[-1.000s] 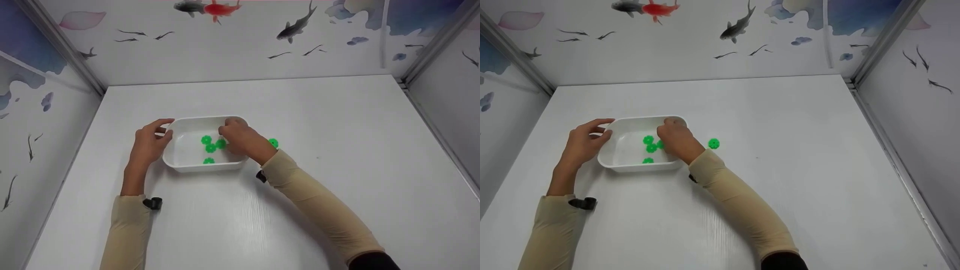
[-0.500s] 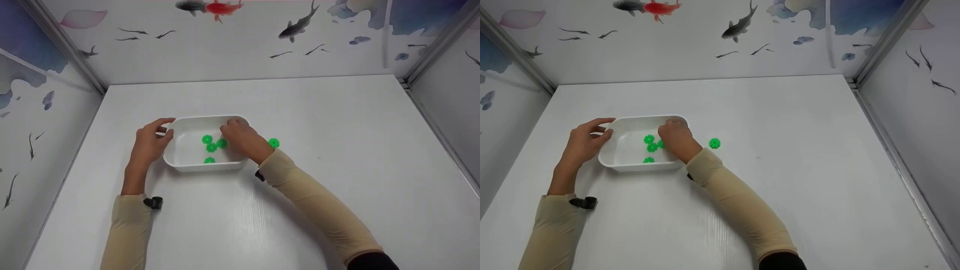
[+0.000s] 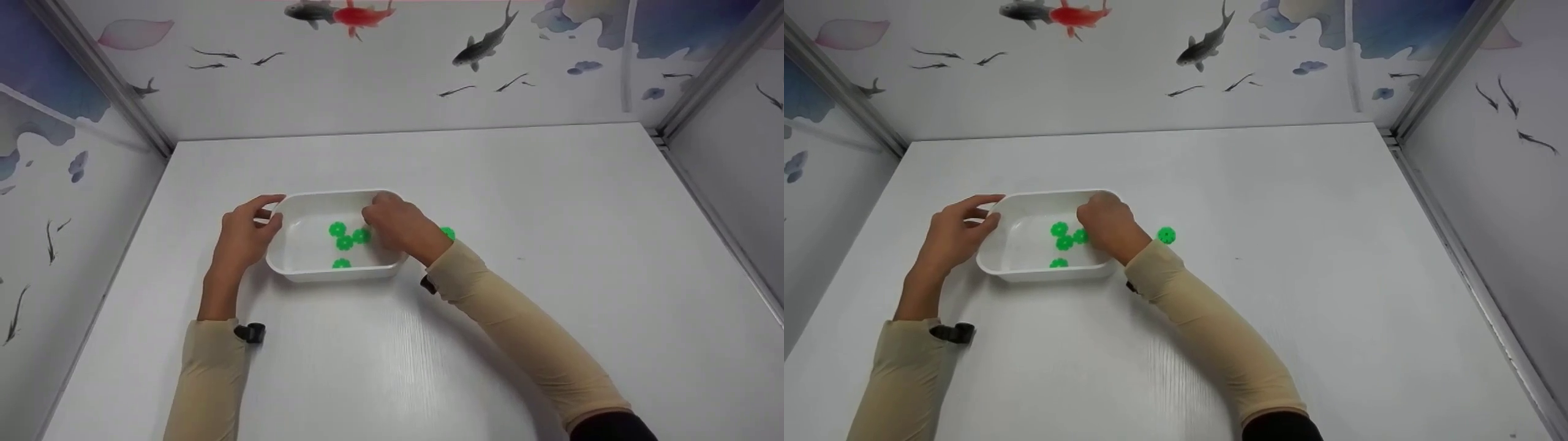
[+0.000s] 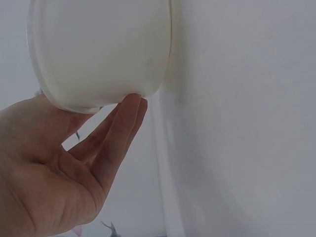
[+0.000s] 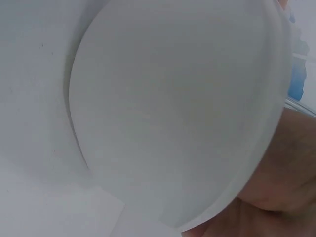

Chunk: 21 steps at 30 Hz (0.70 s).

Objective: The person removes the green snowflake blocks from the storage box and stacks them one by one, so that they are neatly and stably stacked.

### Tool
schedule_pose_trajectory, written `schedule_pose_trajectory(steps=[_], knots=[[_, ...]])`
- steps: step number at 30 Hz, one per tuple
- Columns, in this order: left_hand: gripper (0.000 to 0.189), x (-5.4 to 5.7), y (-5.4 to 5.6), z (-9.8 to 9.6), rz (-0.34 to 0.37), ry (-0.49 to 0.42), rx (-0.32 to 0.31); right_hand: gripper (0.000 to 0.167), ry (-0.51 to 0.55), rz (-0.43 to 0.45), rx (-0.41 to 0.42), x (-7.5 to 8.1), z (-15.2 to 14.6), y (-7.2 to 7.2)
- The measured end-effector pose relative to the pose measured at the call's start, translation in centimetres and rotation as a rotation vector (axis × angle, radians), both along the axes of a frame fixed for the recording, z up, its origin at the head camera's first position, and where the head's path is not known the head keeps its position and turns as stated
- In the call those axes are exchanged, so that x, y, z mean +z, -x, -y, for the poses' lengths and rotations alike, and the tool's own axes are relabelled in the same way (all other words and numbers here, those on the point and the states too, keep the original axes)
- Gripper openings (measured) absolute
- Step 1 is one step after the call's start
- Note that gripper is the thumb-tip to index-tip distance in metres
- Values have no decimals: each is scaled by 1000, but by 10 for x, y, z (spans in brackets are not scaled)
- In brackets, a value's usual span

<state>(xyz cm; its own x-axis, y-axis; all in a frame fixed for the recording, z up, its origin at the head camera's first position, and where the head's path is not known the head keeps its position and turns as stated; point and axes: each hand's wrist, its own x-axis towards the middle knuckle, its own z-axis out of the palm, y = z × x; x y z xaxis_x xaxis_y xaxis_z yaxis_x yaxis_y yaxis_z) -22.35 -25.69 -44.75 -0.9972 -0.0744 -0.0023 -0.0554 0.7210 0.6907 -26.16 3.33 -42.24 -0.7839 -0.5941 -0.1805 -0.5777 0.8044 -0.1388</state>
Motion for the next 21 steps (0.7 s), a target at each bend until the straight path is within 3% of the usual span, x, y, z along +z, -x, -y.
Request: schedule_pose_trajectory(steps=[8,21], knots=[[44,1,1,-1,7,-6,7,24,-83,-39,-6,3,3,-1],[43,1,-1,0,-13,14,-6,27,49,-71,56,-8,1,-2]])
